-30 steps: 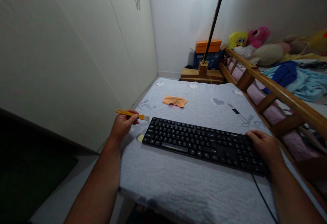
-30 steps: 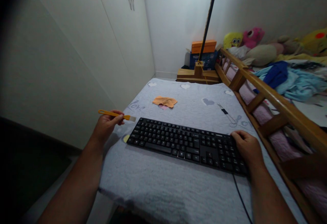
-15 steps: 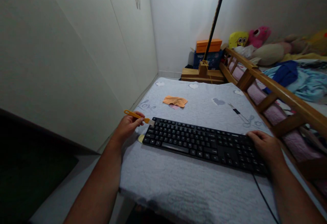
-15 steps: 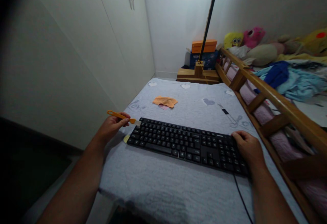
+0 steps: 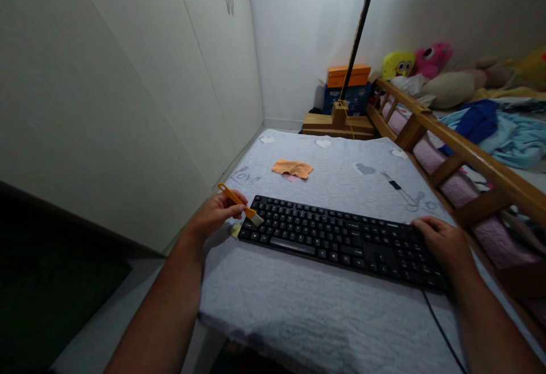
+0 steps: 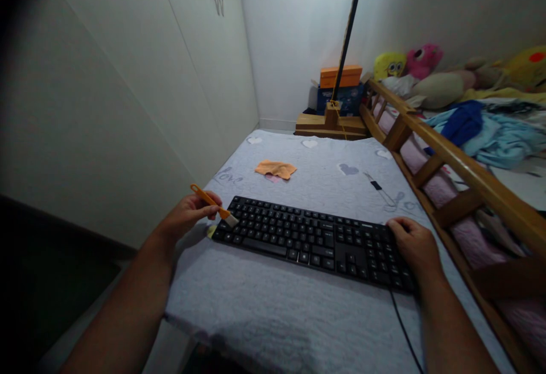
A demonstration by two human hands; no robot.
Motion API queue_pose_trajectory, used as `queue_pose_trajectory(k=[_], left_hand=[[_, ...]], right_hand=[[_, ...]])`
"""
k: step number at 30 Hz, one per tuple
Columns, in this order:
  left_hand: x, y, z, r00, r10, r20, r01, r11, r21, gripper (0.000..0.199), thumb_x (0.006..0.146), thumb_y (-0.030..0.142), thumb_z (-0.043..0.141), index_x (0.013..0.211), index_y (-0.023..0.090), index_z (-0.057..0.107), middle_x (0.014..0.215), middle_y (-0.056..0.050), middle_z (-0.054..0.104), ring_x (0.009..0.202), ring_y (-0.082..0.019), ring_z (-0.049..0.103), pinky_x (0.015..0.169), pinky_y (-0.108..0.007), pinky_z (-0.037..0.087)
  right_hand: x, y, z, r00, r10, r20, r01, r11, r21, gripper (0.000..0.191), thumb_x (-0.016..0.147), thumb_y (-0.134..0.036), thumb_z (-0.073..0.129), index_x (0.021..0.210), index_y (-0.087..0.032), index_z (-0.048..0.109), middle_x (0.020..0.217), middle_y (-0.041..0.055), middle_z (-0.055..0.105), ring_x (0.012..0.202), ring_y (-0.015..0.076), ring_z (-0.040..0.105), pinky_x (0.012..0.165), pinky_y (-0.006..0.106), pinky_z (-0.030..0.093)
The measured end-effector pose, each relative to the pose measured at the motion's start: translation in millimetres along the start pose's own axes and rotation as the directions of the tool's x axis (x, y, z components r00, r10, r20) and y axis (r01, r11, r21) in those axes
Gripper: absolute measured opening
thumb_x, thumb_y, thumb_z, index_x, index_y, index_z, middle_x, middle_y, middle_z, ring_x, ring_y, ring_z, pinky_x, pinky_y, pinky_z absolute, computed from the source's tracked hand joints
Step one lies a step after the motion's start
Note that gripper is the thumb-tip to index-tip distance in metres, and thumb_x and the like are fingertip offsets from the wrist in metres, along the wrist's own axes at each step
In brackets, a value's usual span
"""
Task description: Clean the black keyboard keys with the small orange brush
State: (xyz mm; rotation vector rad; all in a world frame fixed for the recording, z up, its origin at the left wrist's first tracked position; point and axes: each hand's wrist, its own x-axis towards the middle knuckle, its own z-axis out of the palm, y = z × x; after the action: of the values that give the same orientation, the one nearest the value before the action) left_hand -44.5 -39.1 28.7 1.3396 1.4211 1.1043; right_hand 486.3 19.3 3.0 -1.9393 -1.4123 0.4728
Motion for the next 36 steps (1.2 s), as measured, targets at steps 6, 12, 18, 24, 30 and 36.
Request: queue_pose_trajectory(k=[6, 12, 18, 24, 30, 36], left_hand=[[2, 2, 1.0, 0.990, 0.036, -0.140, -0.032, 0.999, 0.027, 0.034, 0.066, 0.044, 0.082, 0.083, 0.018, 0.068, 0.068, 0.001, 0.063, 0.059, -0.013, 0.056, 0.059, -0.026, 0.048], [5, -1, 0.3, 0.934, 0.106, -0.341, -0.095, 0.994, 0.049, 0.032, 0.068, 0.042, 0.080, 0.084, 0.018, 0.066, 0.062, 0.003, 0.058, 0.057, -0.013, 0.054, 0.056, -0.026, 0.044], [3, 3, 7.9, 0.952, 0.106, -0.287, -0.095, 0.994, 0.053, 0.030, 0.068, 0.041, 0.080, 0.084, 0.018, 0.069, 0.065, 0.002, 0.062, 0.057, -0.013, 0.056, 0.057, -0.026, 0.046], [0, 7, 9.2, 0.973, 0.111, -0.202, -0.105, 0.994, 0.041, 0.025, 0.069, 0.038, 0.082, 0.082, 0.018, 0.074, 0.074, -0.003, 0.071, 0.062, -0.015, 0.060, 0.061, -0.028, 0.050], [-1, 3, 3.2, 0.991, 0.119, -0.055, -0.117, 0.992, 0.043, 0.020, 0.071, 0.037, 0.084, 0.079, 0.020, 0.079, 0.076, -0.004, 0.072, 0.063, -0.014, 0.058, 0.060, -0.027, 0.049], [-3, 4, 0.1, 0.987, 0.155, 0.050, -0.156, 0.988, 0.020, 0.017, 0.073, 0.035, 0.085, 0.075, 0.019, 0.080, 0.076, -0.005, 0.071, 0.066, -0.014, 0.059, 0.061, -0.025, 0.047]], right_hand=[[-1, -4, -1, 1.000, 0.008, 0.016, -0.007, 1.000, -0.017, 0.039, 0.059, -0.058, 0.057, 0.066, -0.022, 0.071, 0.075, 0.0097, 0.074, 0.086, 0.0351, 0.068, 0.079, 0.040, 0.048], [1, 2, 1, 1.000, 0.002, 0.021, -0.001, 0.999, -0.035, 0.041, 0.062, -0.058, 0.055, 0.069, -0.021, 0.071, 0.076, 0.0097, 0.073, 0.086, 0.0347, 0.068, 0.079, 0.041, 0.048], [0, 0, 1, 1.000, 0.004, 0.009, -0.004, 1.000, -0.023, 0.038, 0.060, -0.057, 0.057, 0.067, -0.023, 0.071, 0.074, 0.0079, 0.074, 0.084, 0.0335, 0.068, 0.079, 0.041, 0.048], [-2, -6, -1, 1.000, 0.024, 0.013, -0.024, 1.000, -0.020, 0.039, 0.060, -0.058, 0.057, 0.067, -0.021, 0.071, 0.074, 0.0095, 0.074, 0.084, 0.0342, 0.068, 0.076, 0.040, 0.047], [-2, -3, -1, 1.000, 0.018, 0.024, -0.018, 1.000, -0.014, 0.039, 0.061, -0.057, 0.057, 0.069, -0.021, 0.072, 0.076, 0.0098, 0.074, 0.085, 0.0344, 0.068, 0.079, 0.040, 0.048], [-3, -4, 0, 1.000, 0.008, 0.006, -0.008, 1.000, -0.019, 0.040, 0.060, -0.058, 0.056, 0.067, -0.021, 0.072, 0.073, 0.0097, 0.073, 0.083, 0.0347, 0.068, 0.076, 0.041, 0.048]])
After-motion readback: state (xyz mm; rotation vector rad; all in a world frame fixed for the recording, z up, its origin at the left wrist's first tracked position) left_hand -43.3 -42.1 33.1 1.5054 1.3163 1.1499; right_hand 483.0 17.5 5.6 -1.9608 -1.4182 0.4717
